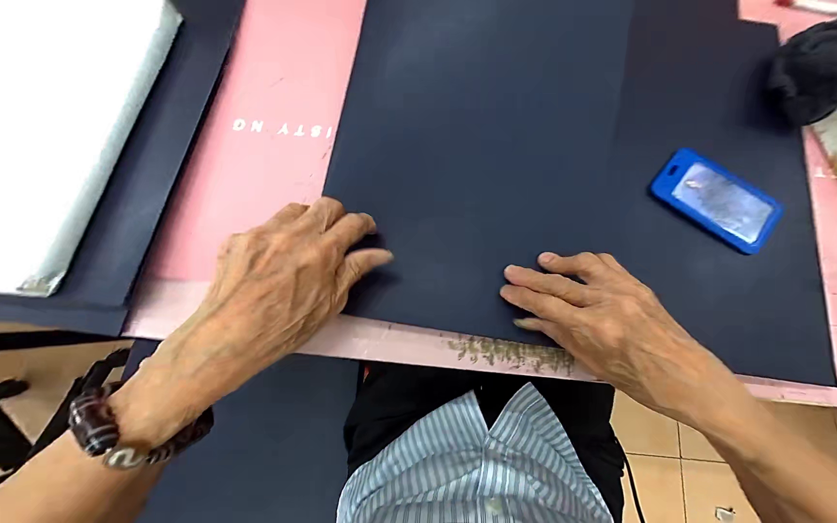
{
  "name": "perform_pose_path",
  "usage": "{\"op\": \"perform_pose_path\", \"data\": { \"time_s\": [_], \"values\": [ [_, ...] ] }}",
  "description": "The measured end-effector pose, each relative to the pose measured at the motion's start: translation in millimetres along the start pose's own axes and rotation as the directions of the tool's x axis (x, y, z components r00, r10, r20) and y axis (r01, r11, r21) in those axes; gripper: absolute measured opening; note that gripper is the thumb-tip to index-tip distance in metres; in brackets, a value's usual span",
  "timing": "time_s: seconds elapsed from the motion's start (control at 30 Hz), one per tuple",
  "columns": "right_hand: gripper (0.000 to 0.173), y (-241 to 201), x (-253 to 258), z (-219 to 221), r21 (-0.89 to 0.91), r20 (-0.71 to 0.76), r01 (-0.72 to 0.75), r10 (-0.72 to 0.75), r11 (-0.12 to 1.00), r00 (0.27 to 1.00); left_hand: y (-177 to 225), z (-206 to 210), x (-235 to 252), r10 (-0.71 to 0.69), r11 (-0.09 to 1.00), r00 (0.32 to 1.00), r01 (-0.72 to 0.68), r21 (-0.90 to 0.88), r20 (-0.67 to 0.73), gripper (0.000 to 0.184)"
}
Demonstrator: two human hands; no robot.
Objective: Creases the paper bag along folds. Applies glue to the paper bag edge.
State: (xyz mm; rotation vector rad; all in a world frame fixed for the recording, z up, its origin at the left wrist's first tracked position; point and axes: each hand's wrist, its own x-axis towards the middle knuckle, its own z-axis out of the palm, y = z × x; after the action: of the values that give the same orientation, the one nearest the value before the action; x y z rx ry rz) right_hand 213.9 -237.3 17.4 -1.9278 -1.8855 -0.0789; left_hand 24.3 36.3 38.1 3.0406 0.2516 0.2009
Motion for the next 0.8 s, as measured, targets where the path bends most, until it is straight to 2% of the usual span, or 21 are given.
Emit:
{"op": "perform_pose_path", "data": {
  "time_s": [0.1,0.23,0.3,0.5,0.73,0.8],
  "values": [
    [0.031,11,1,11,0.016,-0.073,0.028,-0.026,0.999,0.997,-7,12,37,-0.048,0.999,0.998,0.049,0.018,-0.035,0.041],
    [0.036,12,-2,17,0.020,-0.073,0.023,-0.022,1.000,0.997,-19,24,72,-0.075,0.997,0.997,0.075,0.008,0.012,0.071],
    [0.036,12,-3,18,0.040,-0.072,0.014,-0.012,0.999,0.997,-23,30,81,-0.077,0.997,0.997,0.077,0.017,0.015,0.076],
    [0.037,15,-6,20,0.171,-0.076,-0.059,0.073,0.984,0.994,-25,36,82,-0.129,0.991,0.990,0.128,0.024,0.053,0.080],
    [0.037,14,-7,21,0.140,-0.069,-0.061,0.072,0.988,0.995,-33,43,85,-0.097,0.995,0.995,0.096,0.023,0.032,0.081],
    [0.037,15,-6,21,0.181,-0.063,-0.059,0.071,0.982,0.995,-34,44,85,-0.091,0.996,0.995,0.091,0.014,0.026,0.082]
  ]
}}
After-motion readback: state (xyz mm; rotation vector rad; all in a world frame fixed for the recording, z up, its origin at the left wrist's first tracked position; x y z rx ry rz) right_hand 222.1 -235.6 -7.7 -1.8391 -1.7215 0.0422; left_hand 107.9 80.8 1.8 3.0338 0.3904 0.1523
